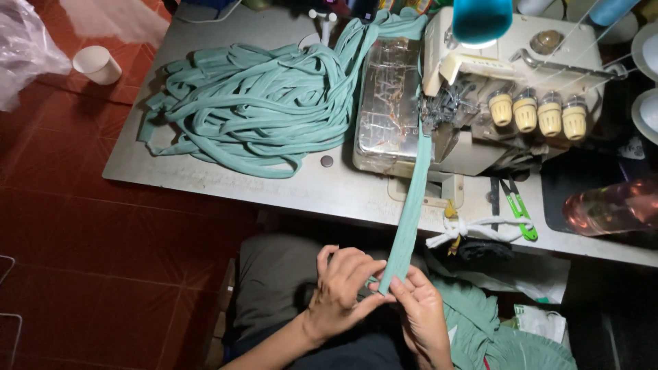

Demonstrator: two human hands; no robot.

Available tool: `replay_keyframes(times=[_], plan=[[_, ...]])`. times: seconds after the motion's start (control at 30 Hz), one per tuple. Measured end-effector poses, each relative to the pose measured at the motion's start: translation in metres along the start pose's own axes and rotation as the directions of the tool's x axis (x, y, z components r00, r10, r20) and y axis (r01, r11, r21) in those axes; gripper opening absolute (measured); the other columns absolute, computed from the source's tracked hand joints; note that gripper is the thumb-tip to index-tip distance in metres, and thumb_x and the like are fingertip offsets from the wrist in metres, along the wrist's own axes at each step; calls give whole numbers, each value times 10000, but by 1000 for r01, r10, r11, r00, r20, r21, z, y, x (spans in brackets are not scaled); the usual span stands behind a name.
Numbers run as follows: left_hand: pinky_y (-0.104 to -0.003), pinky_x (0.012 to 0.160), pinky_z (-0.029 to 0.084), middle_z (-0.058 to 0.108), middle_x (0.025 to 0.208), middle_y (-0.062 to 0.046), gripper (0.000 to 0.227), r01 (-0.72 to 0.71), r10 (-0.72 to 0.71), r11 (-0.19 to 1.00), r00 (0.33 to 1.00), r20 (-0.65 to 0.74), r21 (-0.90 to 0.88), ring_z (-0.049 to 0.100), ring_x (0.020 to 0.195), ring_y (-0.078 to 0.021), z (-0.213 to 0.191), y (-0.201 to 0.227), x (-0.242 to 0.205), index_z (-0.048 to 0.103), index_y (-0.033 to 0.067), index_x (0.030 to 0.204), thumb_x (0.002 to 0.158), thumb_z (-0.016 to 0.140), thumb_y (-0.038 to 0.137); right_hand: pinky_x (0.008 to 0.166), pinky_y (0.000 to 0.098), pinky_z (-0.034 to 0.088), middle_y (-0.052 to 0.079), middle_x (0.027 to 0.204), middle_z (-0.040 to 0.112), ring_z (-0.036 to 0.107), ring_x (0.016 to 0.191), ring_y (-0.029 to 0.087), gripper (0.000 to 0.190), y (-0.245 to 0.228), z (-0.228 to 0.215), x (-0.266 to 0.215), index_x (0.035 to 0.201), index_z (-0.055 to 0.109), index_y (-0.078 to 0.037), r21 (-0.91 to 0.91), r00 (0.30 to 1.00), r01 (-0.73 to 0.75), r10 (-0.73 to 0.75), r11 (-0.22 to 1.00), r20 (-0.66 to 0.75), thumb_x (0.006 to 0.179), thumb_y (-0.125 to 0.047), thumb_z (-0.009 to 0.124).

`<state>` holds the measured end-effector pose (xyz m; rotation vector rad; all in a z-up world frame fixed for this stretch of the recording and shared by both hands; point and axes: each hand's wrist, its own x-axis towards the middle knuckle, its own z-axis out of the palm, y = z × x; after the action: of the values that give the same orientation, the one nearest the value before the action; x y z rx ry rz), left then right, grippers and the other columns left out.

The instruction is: The person is sewing long strips of green fabric using an overlock sewing machine, involving picking up, aligning, and feeding the material.

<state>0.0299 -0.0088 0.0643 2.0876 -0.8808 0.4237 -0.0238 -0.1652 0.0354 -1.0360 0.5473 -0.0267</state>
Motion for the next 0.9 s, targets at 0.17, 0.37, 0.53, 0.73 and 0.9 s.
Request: replay_keyframes(times=[0.17,0.37,0.53,0.73,0.9], plan=[[-385,876,306,633,890,-3,155,72,-77,994,995,-59,-82,585,839,-188,-6,8,7,622,137,897,885,673,283,859,350,514,253,978,718,687,856,286,299,3,0,-3,1152,570,57,25,997,58,-59,998,41,865,-23,604],[-371,851,334,655,880,18,124,117,-131,985,985,-110,-129,598,816,-161,-8,8,4,613,129,803,861,703,189,883,298,487,228,980,736,667,892,215,308,0,10,-8,1149,618,66,-60,997,75,-77,995,-22,851,-12,619],[-379,864,344,662,874,15,196,81,-96,990,986,-133,-114,606,812,-167,-9,6,0,597,128,789,854,730,258,867,305,505,237,983,741,673,884,222,337,-10,23,-14,1142,633,80,-121,992,74,-86,990,-95,819,-12,649],[-341,817,325,674,863,26,112,54,-65,994,991,-113,-96,600,790,-156,-13,11,5,598,137,825,864,699,166,888,317,531,257,996,753,706,902,250,297,-12,25,-15,1102,633,83,-167,993,73,-88,983,-83,819,-8,642],[-382,843,302,701,978,31,108,-18,13,993,999,-36,-120,593,839,-196,-17,12,3,625,119,961,855,618,104,895,296,515,251,1063,722,691,959,245,320,-4,17,-18,1154,599,65,-100,991,133,-132,986,16,843,-8,617]])
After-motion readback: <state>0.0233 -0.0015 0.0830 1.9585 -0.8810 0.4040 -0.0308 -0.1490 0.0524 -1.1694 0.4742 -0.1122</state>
